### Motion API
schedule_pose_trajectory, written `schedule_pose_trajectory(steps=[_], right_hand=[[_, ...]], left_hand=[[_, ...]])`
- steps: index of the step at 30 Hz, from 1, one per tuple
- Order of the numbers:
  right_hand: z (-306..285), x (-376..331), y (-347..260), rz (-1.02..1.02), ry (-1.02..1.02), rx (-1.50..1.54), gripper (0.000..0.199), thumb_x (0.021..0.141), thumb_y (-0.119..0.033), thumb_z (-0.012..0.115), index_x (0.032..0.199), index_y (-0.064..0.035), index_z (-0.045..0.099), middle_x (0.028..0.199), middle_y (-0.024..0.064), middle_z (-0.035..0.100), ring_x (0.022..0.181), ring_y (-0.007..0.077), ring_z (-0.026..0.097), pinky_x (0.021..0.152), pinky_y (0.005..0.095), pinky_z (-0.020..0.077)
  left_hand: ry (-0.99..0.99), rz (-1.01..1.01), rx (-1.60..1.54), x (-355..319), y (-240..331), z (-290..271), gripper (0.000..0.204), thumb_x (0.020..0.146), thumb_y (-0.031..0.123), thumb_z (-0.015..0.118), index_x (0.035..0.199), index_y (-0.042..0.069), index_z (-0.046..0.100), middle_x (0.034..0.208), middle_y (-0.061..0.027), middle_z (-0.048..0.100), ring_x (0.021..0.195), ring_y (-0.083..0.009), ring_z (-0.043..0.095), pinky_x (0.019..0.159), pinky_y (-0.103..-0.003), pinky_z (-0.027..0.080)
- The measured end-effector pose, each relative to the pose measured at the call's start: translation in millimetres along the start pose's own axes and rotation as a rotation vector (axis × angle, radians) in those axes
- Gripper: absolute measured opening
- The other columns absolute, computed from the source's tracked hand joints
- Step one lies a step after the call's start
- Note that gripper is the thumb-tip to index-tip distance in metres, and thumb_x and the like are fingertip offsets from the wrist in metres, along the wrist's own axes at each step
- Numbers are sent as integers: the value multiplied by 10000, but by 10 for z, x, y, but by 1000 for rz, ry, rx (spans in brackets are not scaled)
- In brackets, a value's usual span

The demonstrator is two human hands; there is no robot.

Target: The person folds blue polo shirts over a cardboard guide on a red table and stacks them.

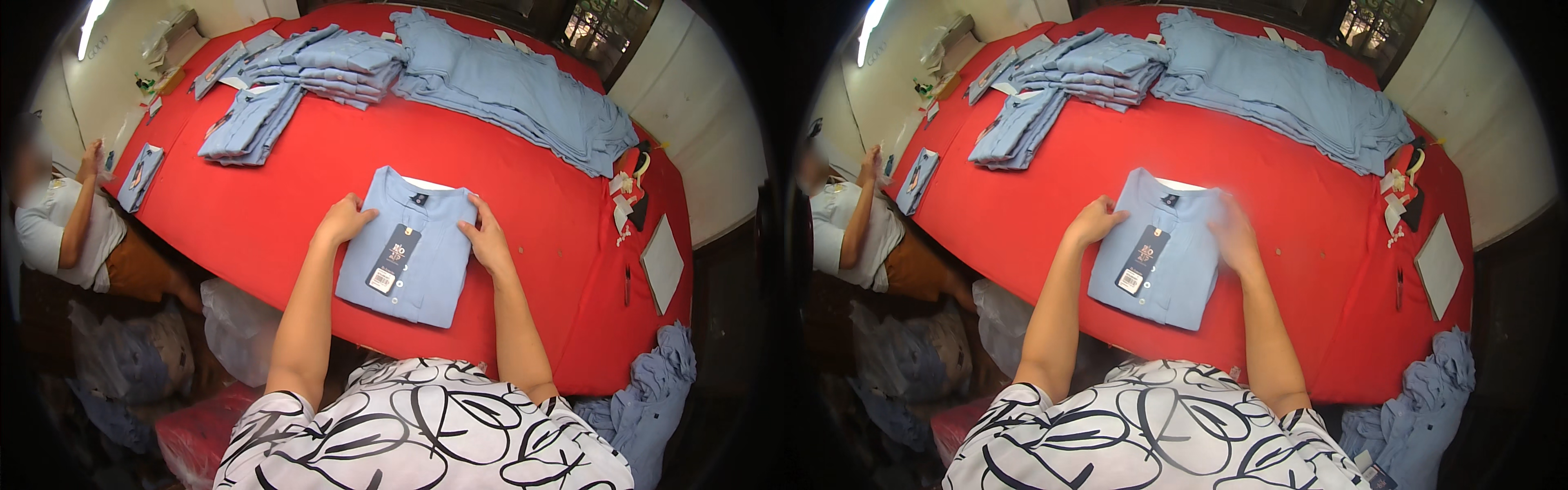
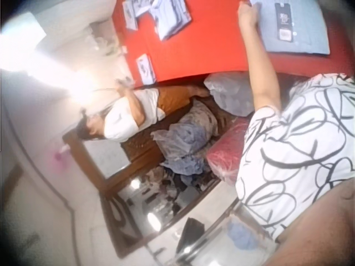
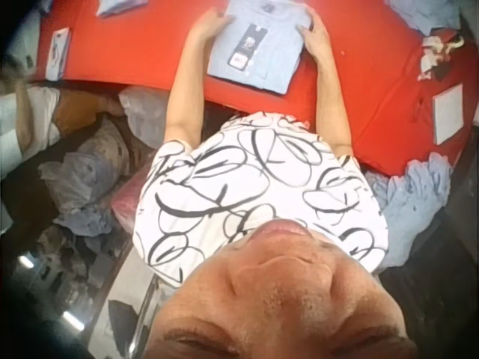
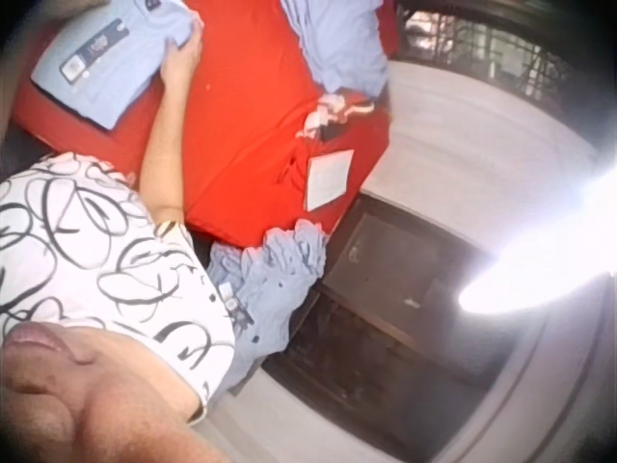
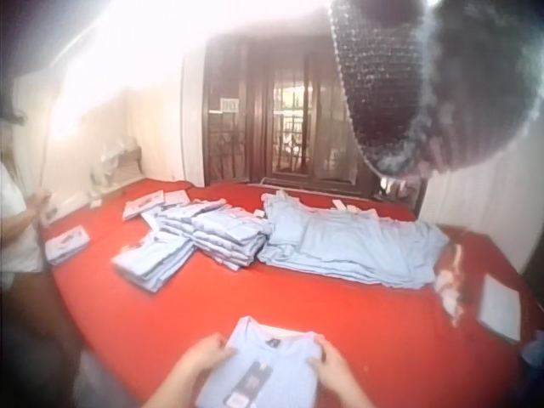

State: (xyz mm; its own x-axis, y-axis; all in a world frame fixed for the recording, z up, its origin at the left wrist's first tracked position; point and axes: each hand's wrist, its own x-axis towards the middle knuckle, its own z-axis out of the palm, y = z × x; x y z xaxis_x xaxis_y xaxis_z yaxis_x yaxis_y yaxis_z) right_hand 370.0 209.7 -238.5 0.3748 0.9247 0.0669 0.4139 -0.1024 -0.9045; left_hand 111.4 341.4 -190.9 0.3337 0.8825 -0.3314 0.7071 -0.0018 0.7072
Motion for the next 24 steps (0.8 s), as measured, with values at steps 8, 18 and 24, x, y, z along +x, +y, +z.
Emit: schedule_pose_trajectory(steps=[8, 18, 24], right_hand=[[10, 3, -107, 204, -57, 436, 504, 821, 79, 582, 1323, 48, 552, 1338, 175, 559, 1175, 221, 565, 992, 310, 450], [667, 111, -817, 301, -376, 298, 571, 805, 42, 646, 1364, -7, 543, 1210, 111, 613, 980, 162, 601, 888, 272, 486], [1678, 1298, -2092, 82, -583, 591, 615, 810, 10, 642, 1405, 8, 485, 1238, 112, 594, 964, 148, 607, 846, 283, 514]], left_hand=[[-358, 398, -821, 524, -382, 142, 623, 879, -105, 466, 1469, 85, 409, 1312, -149, 562, 1125, -208, 606, 946, -317, 512], [103, 361, -86, -245, -638, -875, 542, 850, -55, 550, 1370, 99, 546, 1374, -210, 538, 1249, -349, 542, 1051, -385, 441], [380, 391, 128, 83, -567, -2870, 543, 813, -98, 568, 1318, 96, 604, 1298, -153, 624, 1154, -225, 619, 1001, -322, 471]])
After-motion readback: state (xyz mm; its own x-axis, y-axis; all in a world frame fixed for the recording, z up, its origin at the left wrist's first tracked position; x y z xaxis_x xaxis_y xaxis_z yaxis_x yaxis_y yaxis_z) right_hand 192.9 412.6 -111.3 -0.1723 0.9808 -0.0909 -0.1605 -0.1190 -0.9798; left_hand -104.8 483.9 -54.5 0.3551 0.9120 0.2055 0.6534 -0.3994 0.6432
